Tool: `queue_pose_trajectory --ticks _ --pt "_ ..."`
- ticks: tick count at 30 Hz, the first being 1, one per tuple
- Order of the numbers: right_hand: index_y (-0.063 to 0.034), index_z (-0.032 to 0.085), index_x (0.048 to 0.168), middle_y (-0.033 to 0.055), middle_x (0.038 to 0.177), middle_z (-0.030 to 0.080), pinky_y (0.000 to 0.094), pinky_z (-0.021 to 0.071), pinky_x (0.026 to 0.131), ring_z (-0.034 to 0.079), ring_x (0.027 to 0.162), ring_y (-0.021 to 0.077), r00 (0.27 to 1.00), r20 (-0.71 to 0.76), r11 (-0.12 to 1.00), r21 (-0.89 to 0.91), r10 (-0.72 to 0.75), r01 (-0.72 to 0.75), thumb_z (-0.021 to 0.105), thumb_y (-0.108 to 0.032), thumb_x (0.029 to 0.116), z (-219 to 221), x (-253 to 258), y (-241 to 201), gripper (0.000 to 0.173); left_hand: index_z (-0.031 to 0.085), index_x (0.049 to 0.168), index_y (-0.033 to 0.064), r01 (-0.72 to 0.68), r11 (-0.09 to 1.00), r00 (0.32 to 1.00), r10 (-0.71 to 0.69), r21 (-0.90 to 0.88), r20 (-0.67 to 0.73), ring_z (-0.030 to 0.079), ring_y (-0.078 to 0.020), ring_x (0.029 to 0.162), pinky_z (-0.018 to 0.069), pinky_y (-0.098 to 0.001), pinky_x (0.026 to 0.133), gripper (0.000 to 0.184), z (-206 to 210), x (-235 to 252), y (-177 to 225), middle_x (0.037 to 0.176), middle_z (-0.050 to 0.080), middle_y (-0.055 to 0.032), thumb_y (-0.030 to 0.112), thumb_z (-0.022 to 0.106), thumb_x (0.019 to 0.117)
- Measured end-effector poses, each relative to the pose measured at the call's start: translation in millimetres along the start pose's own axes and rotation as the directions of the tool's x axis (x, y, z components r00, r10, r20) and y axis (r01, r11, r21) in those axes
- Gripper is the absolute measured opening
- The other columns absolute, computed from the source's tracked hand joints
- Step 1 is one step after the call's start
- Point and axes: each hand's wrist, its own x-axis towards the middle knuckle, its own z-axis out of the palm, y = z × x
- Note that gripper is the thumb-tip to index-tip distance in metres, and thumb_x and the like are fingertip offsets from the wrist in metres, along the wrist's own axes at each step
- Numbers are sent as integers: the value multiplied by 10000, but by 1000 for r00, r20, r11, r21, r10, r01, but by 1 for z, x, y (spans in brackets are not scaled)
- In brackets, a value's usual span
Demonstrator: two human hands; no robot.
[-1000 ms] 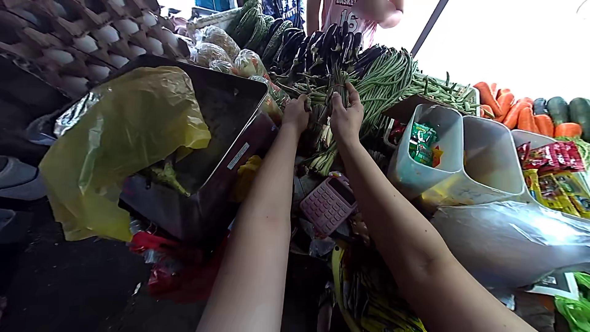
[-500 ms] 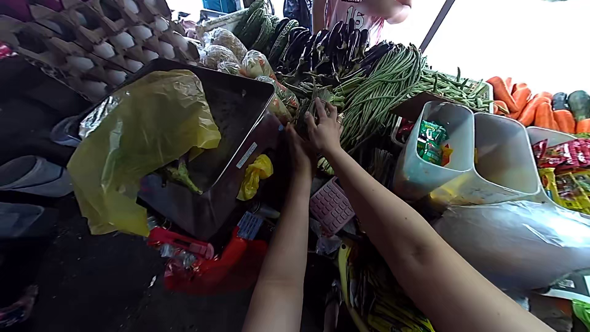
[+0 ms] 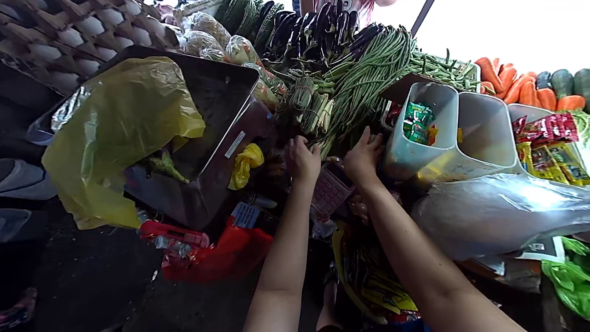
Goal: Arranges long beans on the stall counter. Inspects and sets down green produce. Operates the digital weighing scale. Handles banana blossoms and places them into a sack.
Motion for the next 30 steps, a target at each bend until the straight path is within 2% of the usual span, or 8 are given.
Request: queue_pose_trajectory --ticks 3,5,9,14,17,22,27,30 --pt "-41 -30 1639 420 1594 142 573 532 964 476 1319 560 986 86 964 -236 144 -120 871 -136 754 9 16 3 1266 528 1447 4 -1 985 977 -35 171 210 478 -411 1369 376 -599 1122 736 32 10 0 1477 522 -211 449 756 907" --pt "-29 -43 1635 416 1573 215 544 527 985 472 1345 527 978 102 938 -316 181 -141 846 -122 777 8 26 -1 1239 515 1480 54 -24 968 974 -34 250 224 418 -402 1426 314 -617 1152 737 44 18 0 1528 492 -169 489 718 921" --pt "-6 10 1636 389 1550 305 533 491 1046 436 1395 498 975 107 922 -358 197 -147 801 -107 786 8 39 -4 1165 514 1458 3 -78 943 968 -7 324 251 443 -438 1390 287 -623 1163 764 44 30 -2 1450 512 -272 477 737 902" --pt "-25 149 1631 367 1495 401 572 502 1009 524 1307 494 985 62 967 -211 158 -142 718 -223 908 -11 32 -15 941 608 1365 75 -119 976 984 92 180 155 542 -410 1270 331 -623 1126 687 17 30 -4 1357 566 -251 398 835 803" --pt "-15 157 1619 373 1465 435 569 503 1009 543 1293 489 988 61 981 -145 142 -132 659 -268 946 -27 22 -24 877 655 1280 67 -175 984 982 171 45 82 547 -383 1252 466 -539 1048 613 4 21 -6 1349 550 -219 313 867 760" --pt "-95 136 1645 337 1473 439 576 499 1001 516 1307 488 996 -17 982 167 91 -87 648 -321 969 -46 5 -40 878 679 1196 41 -388 919 921 385 -66 -60 562 -375 1194 514 -510 973 553 -15 -3 -4 1278 560 -212 249 897 732" --pt "-42 205 1601 240 1385 565 447 504 1020 618 1211 293 964 -227 719 646 -140 257 603 -280 1017 -52 11 -51 746 698 1191 21 -462 882 850 413 -88 -328 599 -353 1131 537 -454 931 493 -67 -29 32 1240 587 -225 200 833 752" --pt "-49 219 1597 198 1412 556 350 527 983 641 1164 194 926 -341 502 780 -160 374 587 -270 1029 -53 23 -76 712 702 1201 23 -507 862 721 428 7 -545 538 -403 1219 445 -491 1050 384 -77 -1 54 1271 576 -255 186 746 855"
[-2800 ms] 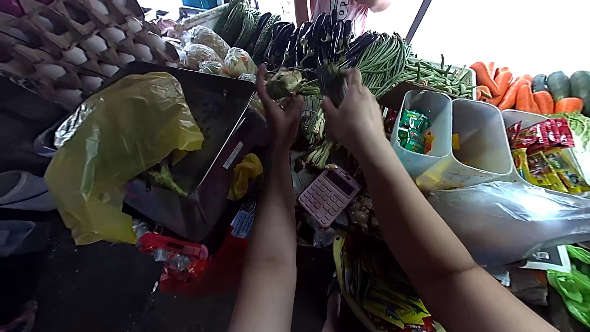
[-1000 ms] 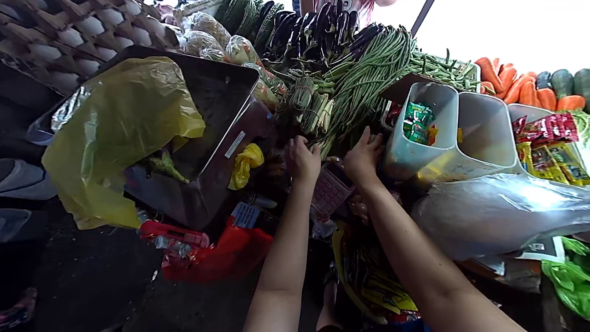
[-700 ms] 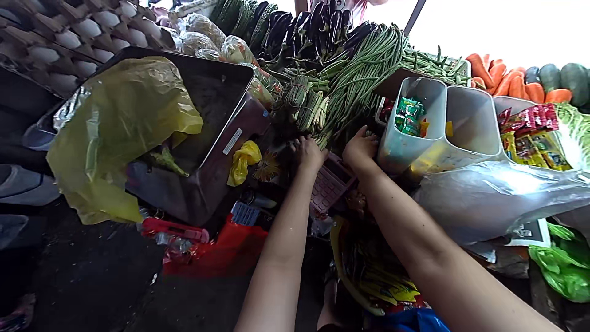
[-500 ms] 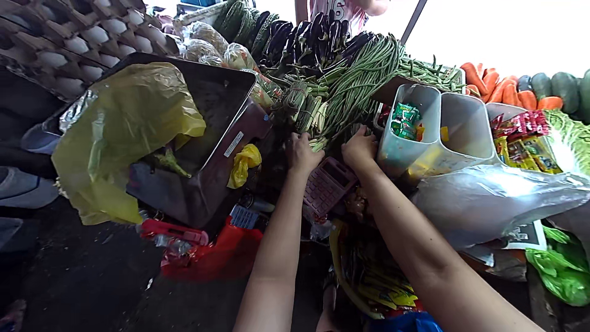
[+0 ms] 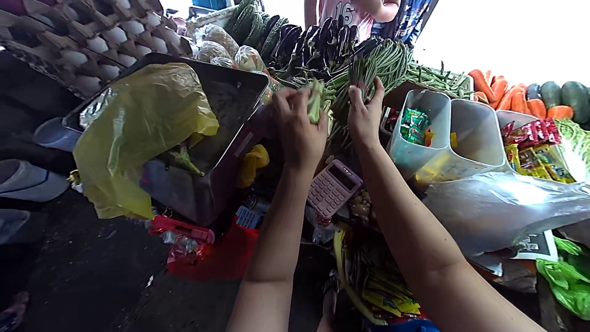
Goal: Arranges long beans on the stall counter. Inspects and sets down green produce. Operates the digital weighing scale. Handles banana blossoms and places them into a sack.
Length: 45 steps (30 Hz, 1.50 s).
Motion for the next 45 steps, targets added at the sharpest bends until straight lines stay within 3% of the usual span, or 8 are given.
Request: queue_pose_trajectory --ticks 5,10,16,25,36,39,42,45 --pt "-85 154 1637 206 1495 512 445 499 1053 593 1283 268 996 53 997 -6 75 -75 528 -276 1066 45 23 0 710 591 1420 75 75 967 948 -145 244 282 332 -461 1467 285 -590 1196 453 51 46 -40 1532 451 -235 233 609 997" --pt "-54 487 1490 225 1381 601 570 437 1075 563 1307 351 885 255 903 -298 388 -310 428 -305 1103 59 35 44 465 535 1485 114 140 911 812 -330 389 482 261 -393 1534 291 -660 1169 522 78 42 -74 1639 356 -128 21 576 973" --pt "-75 292 1603 223 1479 535 541 412 1129 517 1381 353 910 188 890 -356 368 -286 454 -284 1099 60 19 50 569 466 1522 65 115 964 789 -236 242 568 133 -393 1567 187 -539 1254 503 76 51 -99 1673 261 -166 205 556 1048" --pt "-211 141 1669 292 1493 476 583 469 1049 559 1293 447 908 251 778 -617 335 -116 405 -340 1108 66 9 60 633 524 1485 75 163 986 804 -153 34 574 131 -323 1580 160 -498 1267 442 67 52 -101 1696 225 -111 254 352 1119" --pt "-165 320 1621 287 1470 445 534 506 1000 568 1237 406 955 251 887 -460 159 -26 480 -195 1055 35 -3 73 589 304 1581 8 163 982 955 -132 -96 266 275 -377 1525 320 -518 1218 831 52 -52 -71 1662 219 -233 21 715 859" --pt "-157 288 1630 263 1489 436 536 504 1006 549 1267 402 959 258 886 -463 118 16 518 -150 1002 32 -8 73 669 197 1586 -35 571 804 798 -497 -164 341 383 -362 1463 346 -475 1195 725 65 -86 -57 1598 326 -269 156 605 1018" --pt "-146 321 1619 212 1578 392 553 464 1058 484 1360 410 949 315 846 -512 24 149 553 -92 953 31 -9 76 707 455 1461 -3 864 300 489 -693 -405 530 572 -265 1266 472 -418 1073 444 79 -80 -51 1396 569 -209 242 491 1093" --pt "-166 505 1530 123 1690 262 595 404 1107 384 1465 408 891 450 757 -558 -67 339 592 -23 904 33 -3 76 649 561 1351 -21 847 271 502 -691 -458 520 599 -222 1131 485 -400 997 356 78 -69 -43 1259 626 -187 185 426 1094"
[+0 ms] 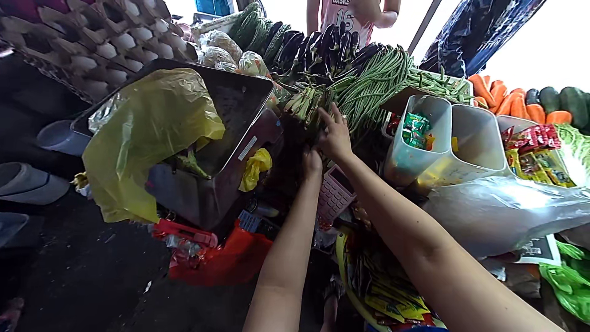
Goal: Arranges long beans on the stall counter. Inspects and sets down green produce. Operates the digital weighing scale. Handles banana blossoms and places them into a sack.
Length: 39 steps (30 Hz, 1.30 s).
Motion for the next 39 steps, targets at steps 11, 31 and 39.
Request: queue_pose_trajectory --ticks 11,31,39 --pt "-171 354 1615 84 1718 200 619 394 1107 417 1457 385 967 249 978 -206 49 4 554 -8 928 -11 13 -14 735 423 1468 15 -70 949 945 162 -309 283 599 -114 1117 506 -338 986 395 -3 14 -8 1289 604 -94 173 303 1127" --pt "-174 389 1596 163 1664 306 558 315 1193 305 1514 394 925 377 981 -194 59 16 622 -143 953 -60 -186 -60 685 251 1595 46 121 952 992 -129 -280 -9 549 -314 1316 515 -389 1040 558 16 -21 -4 1567 374 -240 93 448 1076" --pt "-98 452 1548 181 1616 386 537 288 1204 322 1510 363 822 567 952 -223 -47 208 506 -164 1038 -194 -277 -97 517 223 1589 -25 -251 964 929 266 -91 256 517 -228 1362 462 -348 1090 522 -25 -203 -55 1556 414 -246 121 330 1099"
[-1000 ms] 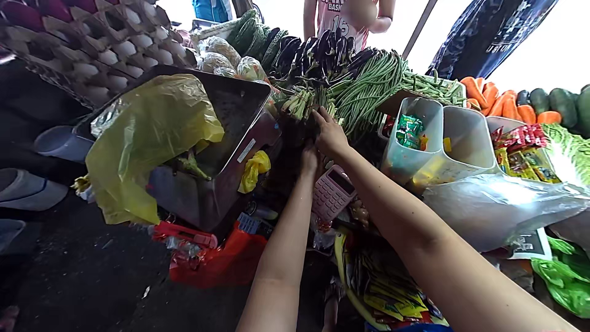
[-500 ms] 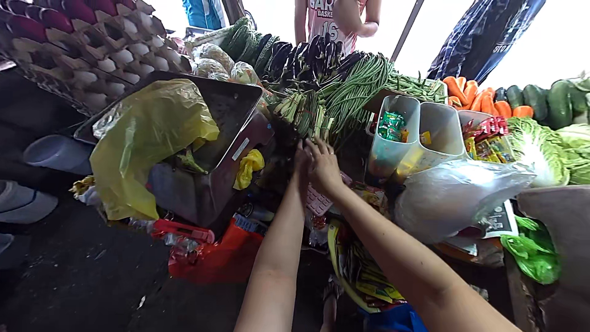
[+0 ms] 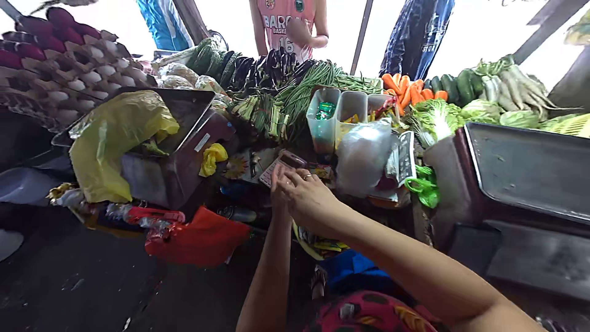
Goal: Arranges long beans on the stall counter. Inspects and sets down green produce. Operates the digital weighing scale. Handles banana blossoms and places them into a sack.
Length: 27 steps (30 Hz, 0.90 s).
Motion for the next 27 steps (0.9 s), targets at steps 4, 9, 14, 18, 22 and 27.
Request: queue_pose_trajectory --ticks 4,9,14,18,22,27 --pt "-109 583 1439 118 1455 581 499 414 1119 524 1352 313 986 81 983 121 -147 137 491 -199 1055 -11 -133 21 405 448 1432 -84 50 984 992 -69 169 107 618 -205 1225 543 -363 1001 444 5 -126 -2 1395 578 -197 55 467 1011" --pt "-84 745 1142 94 1107 736 458 529 979 685 1083 232 967 237 939 344 -92 5 472 -152 1044 25 -290 89 298 736 1054 16 5 888 902 -203 461 381 695 -40 731 604 -230 713 166 -8 -234 -17 880 741 -10 135 678 953" --pt "-51 627 1364 170 1215 704 521 516 997 688 1093 279 891 426 795 481 156 -369 436 -240 1090 105 -363 138 384 751 1095 7 -224 793 727 -251 567 639 710 -122 883 588 -305 841 256 11 -287 -42 1000 751 -103 211 637 989" --pt "-33 491 1493 180 1370 634 467 500 1073 648 1223 269 933 204 734 577 296 -358 467 -278 1083 150 -360 142 479 614 1322 -44 -232 713 727 -325 662 605 634 -298 1209 509 -460 1044 555 51 -311 -65 1302 649 -214 385 657 972" --pt "-21 669 1273 158 1163 724 493 544 987 704 1070 271 857 -68 706 603 511 -373 597 -447 1019 171 -333 134 501 538 1346 -81 -168 764 896 -145 624 419 613 -326 1202 528 -457 1004 602 82 -325 -78 1321 588 -263 316 714 929" --pt "-14 723 1120 152 1017 743 498 559 923 717 982 270 791 -279 742 600 545 -300 600 -249 1016 189 -318 137 284 652 1195 -44 -19 759 841 -340 651 420 556 -304 1223 462 -456 1058 298 99 -309 -54 1261 579 -227 166 559 1005"
